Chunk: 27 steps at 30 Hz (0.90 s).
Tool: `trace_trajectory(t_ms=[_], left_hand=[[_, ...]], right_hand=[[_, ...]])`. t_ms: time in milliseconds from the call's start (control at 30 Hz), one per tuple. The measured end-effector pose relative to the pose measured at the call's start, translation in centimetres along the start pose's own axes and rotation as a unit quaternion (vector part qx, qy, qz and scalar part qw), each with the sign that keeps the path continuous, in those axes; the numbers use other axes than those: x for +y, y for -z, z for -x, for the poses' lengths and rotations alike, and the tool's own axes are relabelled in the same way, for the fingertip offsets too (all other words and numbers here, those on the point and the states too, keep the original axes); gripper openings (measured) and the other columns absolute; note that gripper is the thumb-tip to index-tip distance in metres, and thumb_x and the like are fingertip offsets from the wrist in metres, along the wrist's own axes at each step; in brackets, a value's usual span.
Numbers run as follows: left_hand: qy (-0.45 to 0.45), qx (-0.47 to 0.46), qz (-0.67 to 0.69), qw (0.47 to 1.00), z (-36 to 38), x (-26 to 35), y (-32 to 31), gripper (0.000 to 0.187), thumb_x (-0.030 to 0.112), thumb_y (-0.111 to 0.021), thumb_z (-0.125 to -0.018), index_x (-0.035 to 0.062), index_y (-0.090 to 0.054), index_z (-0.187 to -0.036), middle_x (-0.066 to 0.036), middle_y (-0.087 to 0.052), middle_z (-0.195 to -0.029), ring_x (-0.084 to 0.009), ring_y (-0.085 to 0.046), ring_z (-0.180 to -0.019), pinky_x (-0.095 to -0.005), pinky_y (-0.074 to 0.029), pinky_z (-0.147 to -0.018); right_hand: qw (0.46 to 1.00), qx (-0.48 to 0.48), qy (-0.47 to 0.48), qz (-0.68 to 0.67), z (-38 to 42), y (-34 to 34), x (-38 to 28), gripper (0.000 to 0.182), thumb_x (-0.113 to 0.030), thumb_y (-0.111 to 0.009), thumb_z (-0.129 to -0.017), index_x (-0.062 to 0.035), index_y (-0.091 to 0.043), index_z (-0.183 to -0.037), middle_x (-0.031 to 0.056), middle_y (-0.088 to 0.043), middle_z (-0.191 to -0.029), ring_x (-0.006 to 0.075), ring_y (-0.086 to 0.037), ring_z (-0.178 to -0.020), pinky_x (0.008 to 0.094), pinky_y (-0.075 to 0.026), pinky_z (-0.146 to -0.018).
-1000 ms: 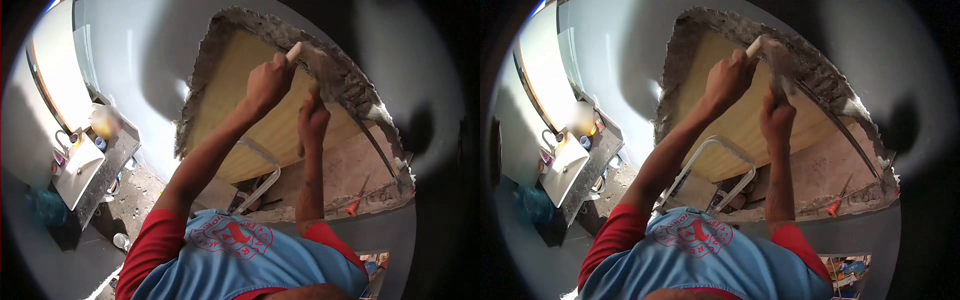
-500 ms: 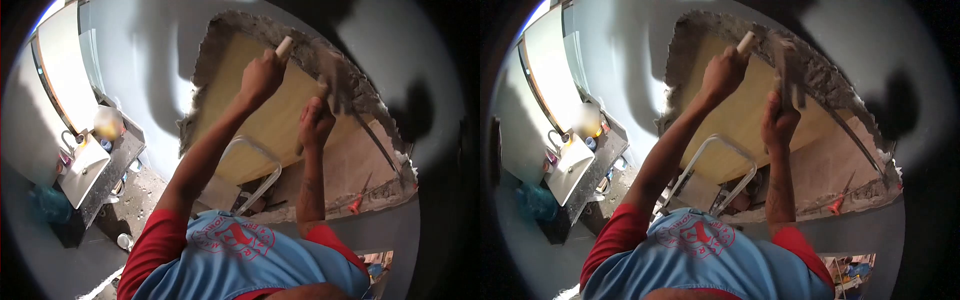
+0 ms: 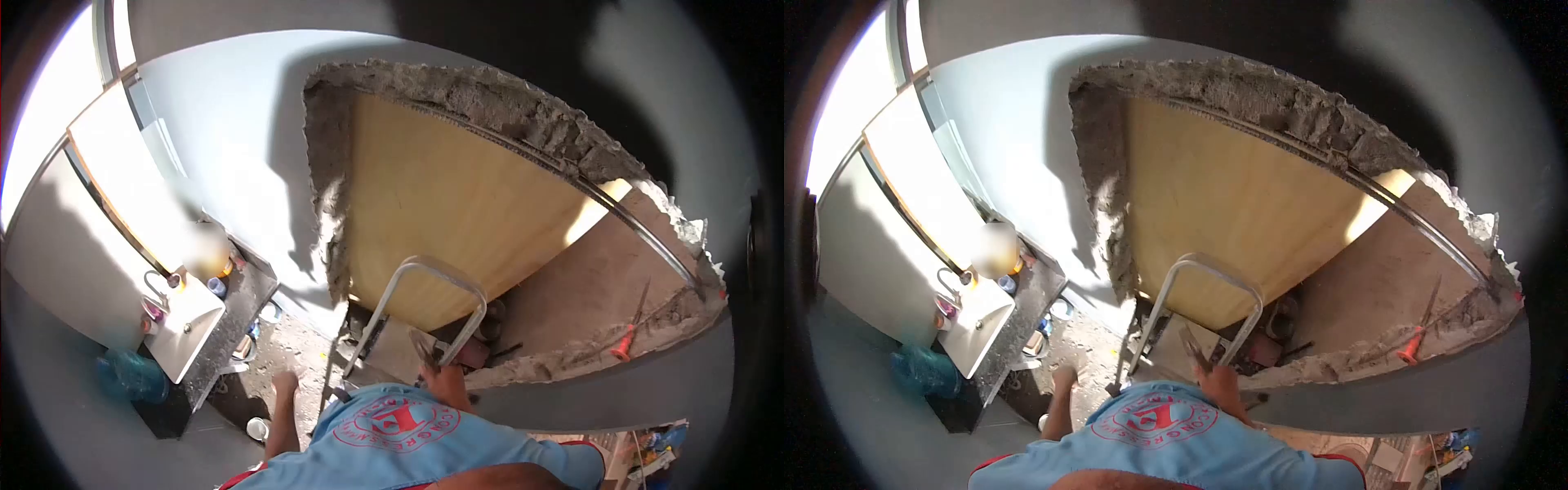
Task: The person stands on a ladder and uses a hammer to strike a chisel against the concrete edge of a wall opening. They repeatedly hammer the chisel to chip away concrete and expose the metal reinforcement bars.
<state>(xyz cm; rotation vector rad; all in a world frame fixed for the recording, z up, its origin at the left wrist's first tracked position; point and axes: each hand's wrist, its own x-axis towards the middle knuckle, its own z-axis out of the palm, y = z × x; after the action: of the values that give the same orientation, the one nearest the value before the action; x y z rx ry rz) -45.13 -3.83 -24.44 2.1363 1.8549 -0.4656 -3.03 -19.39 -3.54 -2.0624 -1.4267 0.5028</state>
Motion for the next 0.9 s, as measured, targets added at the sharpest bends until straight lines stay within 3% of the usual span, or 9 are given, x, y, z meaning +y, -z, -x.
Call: trace_trajectory(t_ms=[33,67,100,200,367,500,533,667,900], left_hand=[[0.030,-0.085,0.035,0.995,5.1,-0.6,-1.8,0.029,0.033,-0.072,-0.072,0.0075,-0.074,-0.087,-0.017,-0.071,-0.088,-0.0326,-0.070,-0.085,-0.0434,-0.053,-0.069],[0.069,-0.041,0.219,0.972,4.9,-4.1,-15.4,0.034,0.036,-0.072,-0.073,0.0053,-0.074,-0.088,-0.018,-0.071,-0.091,-0.0342,-0.069,-0.089,-0.0449,-0.053,-0.071],[0.114,-0.168,0.220,0.954,8.1,-3.4,-15.2,0.043,0.038,-0.073,-0.073,0.0015,-0.072,-0.095,-0.017,-0.071,-0.097,-0.0329,-0.069,-0.091,-0.0456,-0.054,-0.073],[0.227,-0.201,0.203,0.931,15.2,-2.9,-17.7,0.046,0.039,-0.074,-0.071,0.0004,-0.071,-0.096,-0.018,-0.071,-0.097,-0.0328,-0.069,-0.091,-0.0458,-0.053,-0.074],[0.244,-0.147,0.233,0.930,14.6,0.1,-19.6,0.051,0.039,-0.076,-0.069,-0.0014,-0.070,-0.099,-0.019,-0.071,-0.097,-0.0327,-0.069,-0.092,-0.0463,-0.053,-0.074],[0.208,-0.043,0.194,0.958,11.5,2.9,-18.2,0.055,0.039,-0.077,-0.067,-0.0028,-0.069,-0.101,-0.020,-0.071,-0.097,-0.0327,-0.069,-0.092,-0.0467,-0.053,-0.075],[0.357,-0.001,0.359,0.862,9.3,2.8,-18.8,0.057,0.039,-0.076,-0.067,-0.0025,-0.067,-0.105,-0.023,-0.070,-0.095,-0.0346,-0.069,-0.087,-0.0459,-0.054,-0.073],[0.262,0.046,0.473,0.840,7.7,4.6,-9.9,0.045,0.039,-0.072,-0.066,-0.0006,-0.070,-0.088,-0.021,-0.070,-0.080,-0.0345,-0.070,-0.076,-0.0457,-0.054,-0.068],[0.152,0.022,0.261,0.953,5.7,6.2,-11.8,0.053,0.051,-0.066,-0.066,0.0039,-0.073,-0.088,-0.020,-0.071,-0.084,-0.0359,-0.069,-0.083,-0.0455,-0.053,-0.079]], right_hand=[[0.999,-0.029,-0.025,0.006,1.3,-0.3,1.3,0.042,-0.038,-0.072,-0.080,0.0038,-0.068,-0.080,0.0263,-0.063,-0.070,0.0442,-0.064,-0.073,0.0500,-0.048,-0.064],[0.997,-0.059,-0.052,0.013,2.2,-0.3,1.7,0.041,-0.038,-0.072,-0.080,0.0028,-0.068,-0.081,0.0276,-0.064,-0.072,0.0456,-0.064,-0.077,0.0505,-0.048,-0.065],[0.997,-0.062,-0.048,0.007,2.3,0.4,0.8,0.041,-0.038,-0.072,-0.080,0.0028,-0.068,-0.081,0.0276,-0.064,-0.072,0.0456,-0.064,-0.077,0.0505,-0.048,-0.065],[0.997,-0.034,-0.066,0.020,2.4,1.3,-0.8,0.051,-0.046,-0.067,-0.083,0.0032,-0.067,-0.072,0.0253,-0.062,-0.064,0.0442,-0.064,-0.067,0.0497,-0.049,-0.059],[0.998,0.056,0.005,-0.024,-2.5,2.2,-2.8,0.052,-0.047,-0.068,-0.083,0.0029,-0.066,-0.072,0.0227,-0.059,-0.059,0.0407,-0.063,-0.059,0.0476,-0.048,-0.058],[0.987,-0.001,-0.030,-0.156,-6.4,4.1,-6.8,0.051,-0.044,-0.068,-0.087,0.0036,-0.061,-0.070,0.0128,-0.055,-0.053,0.0251,-0.060,-0.051,0.0406,-0.046,-0.051],[0.977,-0.009,-0.030,-0.212,-6.8,3.9,-6.8,0.049,-0.042,-0.067,-0.089,0.0023,-0.059,-0.068,0.0082,-0.054,-0.051,0.0186,-0.058,-0.048,0.0366,-0.045,-0.048],[0.907,-0.072,-0.066,-0.410,-6.1,2.9,-8.1,0.041,-0.036,-0.066,-0.092,-0.0064,-0.056,-0.065,0.0000,-0.051,-0.050,0.0099,-0.050,-0.040,0.0282,-0.037,-0.041],[0.893,-0.155,-0.071,-0.416,-2.8,3.8,-6.4,0.034,-0.030,-0.067,-0.092,-0.0065,-0.056,-0.071,-0.0001,-0.052,-0.056,0.0098,-0.051,-0.046,0.0262,-0.039,-0.045]])
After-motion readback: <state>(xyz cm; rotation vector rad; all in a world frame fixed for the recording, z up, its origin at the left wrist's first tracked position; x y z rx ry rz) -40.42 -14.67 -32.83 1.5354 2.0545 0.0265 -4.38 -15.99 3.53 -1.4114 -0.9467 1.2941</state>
